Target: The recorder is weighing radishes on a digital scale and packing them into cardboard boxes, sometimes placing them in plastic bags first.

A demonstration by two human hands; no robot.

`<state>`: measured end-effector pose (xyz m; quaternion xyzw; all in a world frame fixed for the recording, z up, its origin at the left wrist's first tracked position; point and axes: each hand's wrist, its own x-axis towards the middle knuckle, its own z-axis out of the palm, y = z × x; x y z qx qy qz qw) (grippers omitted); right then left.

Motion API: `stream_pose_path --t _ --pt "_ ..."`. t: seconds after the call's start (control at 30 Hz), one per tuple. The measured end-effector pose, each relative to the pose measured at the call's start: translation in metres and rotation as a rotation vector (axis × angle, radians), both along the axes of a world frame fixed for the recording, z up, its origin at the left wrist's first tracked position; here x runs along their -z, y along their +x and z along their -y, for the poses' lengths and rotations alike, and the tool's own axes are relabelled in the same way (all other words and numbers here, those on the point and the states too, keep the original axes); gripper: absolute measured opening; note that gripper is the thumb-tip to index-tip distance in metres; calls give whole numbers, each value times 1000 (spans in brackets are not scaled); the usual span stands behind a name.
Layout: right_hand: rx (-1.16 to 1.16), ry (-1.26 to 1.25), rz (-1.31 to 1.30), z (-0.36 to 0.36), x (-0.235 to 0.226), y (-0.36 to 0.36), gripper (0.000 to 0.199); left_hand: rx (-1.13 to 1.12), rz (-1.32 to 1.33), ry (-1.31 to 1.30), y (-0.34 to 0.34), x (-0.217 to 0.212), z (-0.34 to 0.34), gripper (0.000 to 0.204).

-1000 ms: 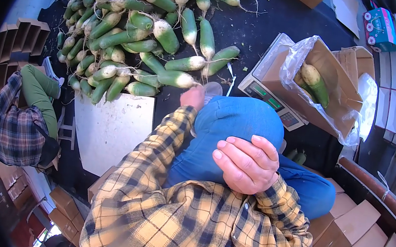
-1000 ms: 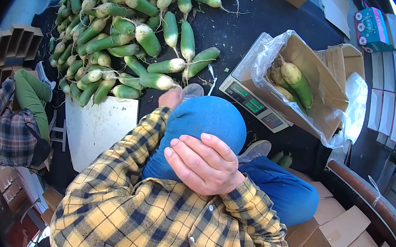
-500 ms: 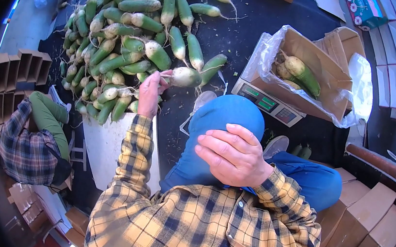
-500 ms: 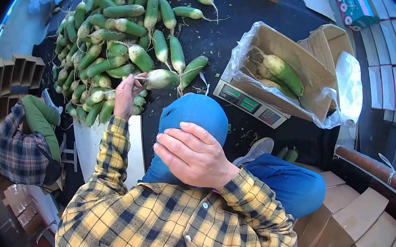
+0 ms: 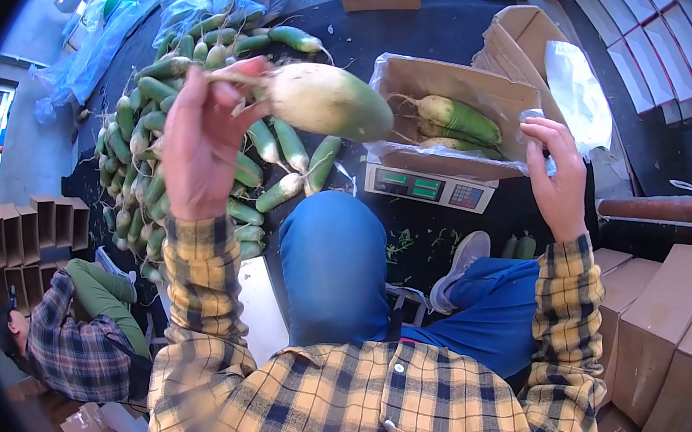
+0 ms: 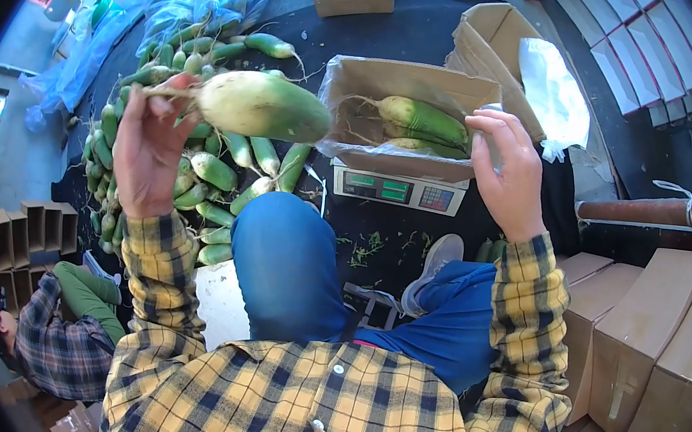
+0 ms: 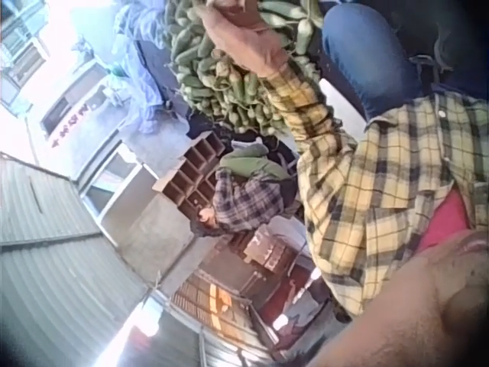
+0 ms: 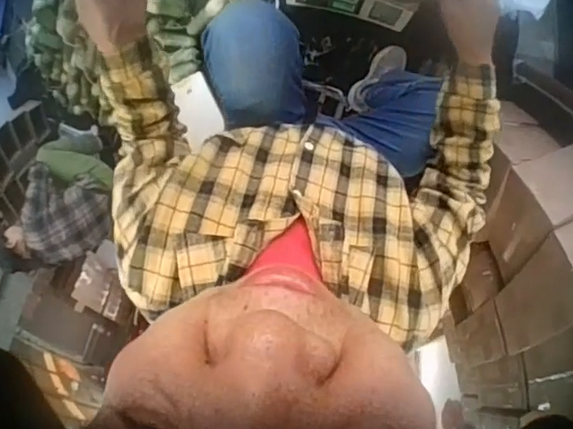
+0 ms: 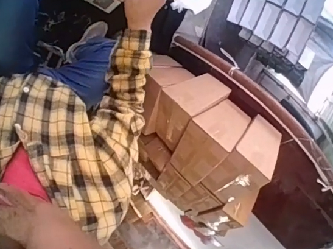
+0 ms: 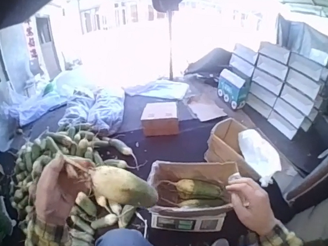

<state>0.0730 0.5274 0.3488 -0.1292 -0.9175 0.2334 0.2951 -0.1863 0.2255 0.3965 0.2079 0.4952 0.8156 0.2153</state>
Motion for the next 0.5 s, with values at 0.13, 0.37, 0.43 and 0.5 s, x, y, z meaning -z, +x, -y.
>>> stream_pose_path --t 0.13,0.37,0.43,0.5 --pt "59 75 127 -13 25 7 15 228 -10 -57 6 12 -70 42" --pt "51 157 308 -16 35 5 26 382 -109 -228 -5 58 -130 42" --pt "41 104 360 -16 33 4 26 419 -117 -275 -11 73 -138 42" --pt "42 108 365 -17 34 5 26 446 -121 -411 -16 88 -145 40"
